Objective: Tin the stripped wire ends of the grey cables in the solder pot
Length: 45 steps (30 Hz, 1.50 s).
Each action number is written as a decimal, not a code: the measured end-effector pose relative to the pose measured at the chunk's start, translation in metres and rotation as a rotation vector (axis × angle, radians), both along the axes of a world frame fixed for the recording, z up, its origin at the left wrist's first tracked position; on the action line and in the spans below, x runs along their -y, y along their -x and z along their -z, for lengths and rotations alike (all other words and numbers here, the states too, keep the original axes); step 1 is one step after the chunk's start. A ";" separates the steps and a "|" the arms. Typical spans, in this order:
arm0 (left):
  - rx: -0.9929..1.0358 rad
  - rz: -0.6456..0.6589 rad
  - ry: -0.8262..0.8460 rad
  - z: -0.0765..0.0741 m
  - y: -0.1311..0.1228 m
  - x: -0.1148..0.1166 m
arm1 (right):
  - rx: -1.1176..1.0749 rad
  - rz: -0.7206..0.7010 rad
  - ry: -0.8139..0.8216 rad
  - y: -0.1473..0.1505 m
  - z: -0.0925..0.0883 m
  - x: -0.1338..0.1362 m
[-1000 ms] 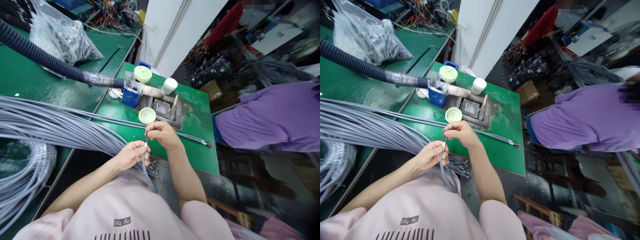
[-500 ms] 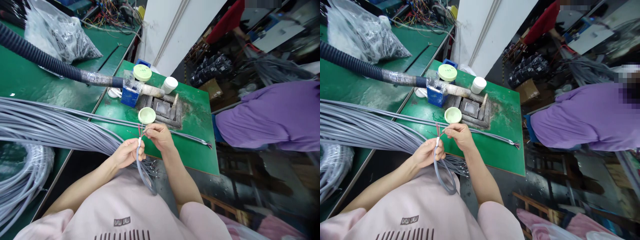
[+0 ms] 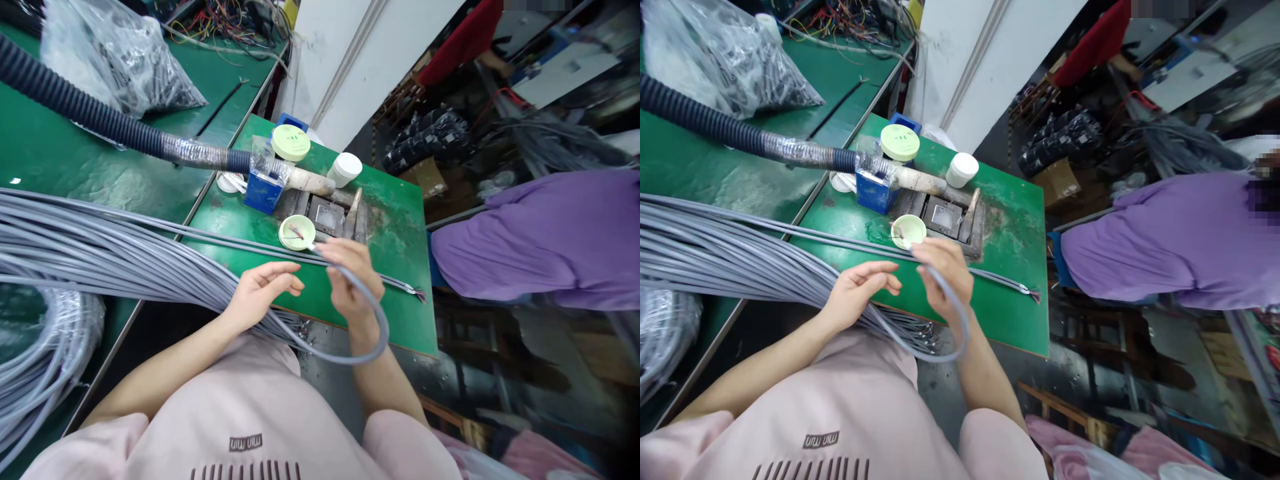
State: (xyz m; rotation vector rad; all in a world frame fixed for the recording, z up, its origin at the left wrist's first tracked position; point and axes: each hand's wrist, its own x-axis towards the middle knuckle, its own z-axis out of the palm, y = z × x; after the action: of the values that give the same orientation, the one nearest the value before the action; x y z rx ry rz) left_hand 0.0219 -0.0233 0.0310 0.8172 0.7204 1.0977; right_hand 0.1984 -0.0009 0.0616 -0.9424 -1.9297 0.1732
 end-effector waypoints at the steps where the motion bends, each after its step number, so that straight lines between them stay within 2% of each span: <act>1: -0.135 -0.045 -0.132 0.000 0.003 0.002 | -0.039 0.068 0.034 -0.003 -0.003 -0.006; 3: -0.364 -0.137 -0.433 0.003 0.009 0.006 | -0.082 0.198 0.117 -0.008 -0.006 -0.019; 5: -0.504 -0.206 -0.673 0.007 0.015 0.007 | -0.097 0.266 0.191 -0.011 -0.005 -0.032; 8: -0.596 -0.266 -0.814 0.013 0.018 0.007 | -0.093 0.268 0.257 -0.011 -0.001 -0.047; 22: -0.619 -0.298 -0.870 0.022 0.020 0.006 | 0.048 0.194 0.304 -0.007 0.010 -0.069; 28: -0.670 -0.337 -0.937 0.018 0.023 0.003 | -0.028 0.275 0.253 -0.017 -0.009 -0.067; 31: -0.730 -0.365 -1.007 0.019 0.025 -0.001 | -0.049 0.338 0.202 -0.029 -0.019 -0.073; 33: -0.762 -0.355 -1.030 0.020 0.025 -0.004 | -0.037 0.377 0.179 -0.039 -0.020 -0.082; 41: -0.828 -0.316 -1.045 0.022 0.019 -0.015 | -0.057 0.424 0.193 -0.072 0.013 -0.122; 45: -0.865 -0.313 -1.055 0.022 0.017 -0.019 | -0.052 0.440 0.223 -0.078 0.022 -0.132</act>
State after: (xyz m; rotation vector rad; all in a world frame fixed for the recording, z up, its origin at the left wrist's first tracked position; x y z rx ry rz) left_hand 0.0048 -0.0044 0.0095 2.2205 0.9857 1.4042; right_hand 0.2764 0.1310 0.0395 -1.4710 -1.6315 0.1538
